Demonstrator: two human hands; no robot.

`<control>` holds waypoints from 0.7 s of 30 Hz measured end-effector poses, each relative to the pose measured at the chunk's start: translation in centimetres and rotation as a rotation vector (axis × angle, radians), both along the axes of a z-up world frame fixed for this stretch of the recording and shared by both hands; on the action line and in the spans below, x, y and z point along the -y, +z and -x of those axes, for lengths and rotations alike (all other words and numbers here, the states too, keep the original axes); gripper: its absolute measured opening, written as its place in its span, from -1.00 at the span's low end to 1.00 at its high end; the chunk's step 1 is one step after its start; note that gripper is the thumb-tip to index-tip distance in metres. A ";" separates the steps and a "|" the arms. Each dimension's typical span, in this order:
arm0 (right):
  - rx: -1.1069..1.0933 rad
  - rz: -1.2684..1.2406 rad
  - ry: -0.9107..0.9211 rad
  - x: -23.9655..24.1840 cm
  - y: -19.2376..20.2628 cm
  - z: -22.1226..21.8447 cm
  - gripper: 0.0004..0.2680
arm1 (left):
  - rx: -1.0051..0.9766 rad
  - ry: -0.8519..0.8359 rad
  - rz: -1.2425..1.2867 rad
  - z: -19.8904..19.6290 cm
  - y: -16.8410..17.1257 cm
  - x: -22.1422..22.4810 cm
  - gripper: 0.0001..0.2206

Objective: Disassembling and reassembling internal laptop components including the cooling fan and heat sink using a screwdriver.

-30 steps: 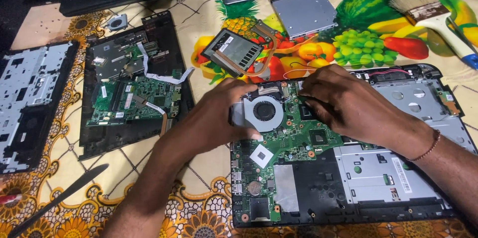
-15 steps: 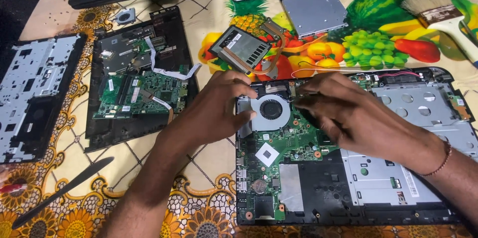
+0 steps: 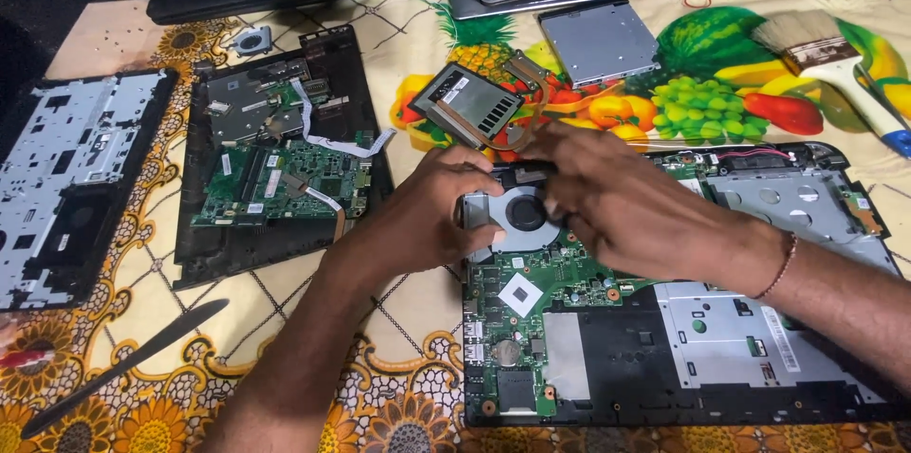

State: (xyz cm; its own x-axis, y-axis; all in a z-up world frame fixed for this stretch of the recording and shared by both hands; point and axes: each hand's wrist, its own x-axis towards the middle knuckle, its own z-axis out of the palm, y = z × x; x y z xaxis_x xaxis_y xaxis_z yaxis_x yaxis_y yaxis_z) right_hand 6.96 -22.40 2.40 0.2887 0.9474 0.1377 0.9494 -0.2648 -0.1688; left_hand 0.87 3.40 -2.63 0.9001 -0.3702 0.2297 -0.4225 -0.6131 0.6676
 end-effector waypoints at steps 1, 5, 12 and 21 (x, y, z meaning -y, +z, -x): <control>-0.006 -0.132 0.041 -0.1 0.1 -0.2 -0.88 | 0.011 -0.005 -0.005 -0.1 -0.1 -0.1 -0.58; -0.069 -0.177 0.046 0.1 -0.2 -0.6 -0.69 | -0.104 0.035 -0.011 0.3 0.9 0.3 -0.56; -0.124 -0.108 0.039 -0.3 -0.6 -0.5 -0.79 | -0.128 0.070 -0.013 0.2 0.7 0.4 -0.58; -0.142 -0.089 0.034 0.1 -1.0 -0.5 -0.72 | -0.091 0.062 -0.018 0.1 0.5 0.3 -0.57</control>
State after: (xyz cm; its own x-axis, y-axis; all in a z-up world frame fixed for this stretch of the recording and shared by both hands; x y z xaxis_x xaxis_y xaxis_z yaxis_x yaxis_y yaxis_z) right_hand 7.48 -22.47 1.41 0.2793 0.9428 0.1818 0.9226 -0.2111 -0.3228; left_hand 0.80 3.13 -2.16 0.9382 -0.3165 0.1402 -0.3218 -0.6481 0.6903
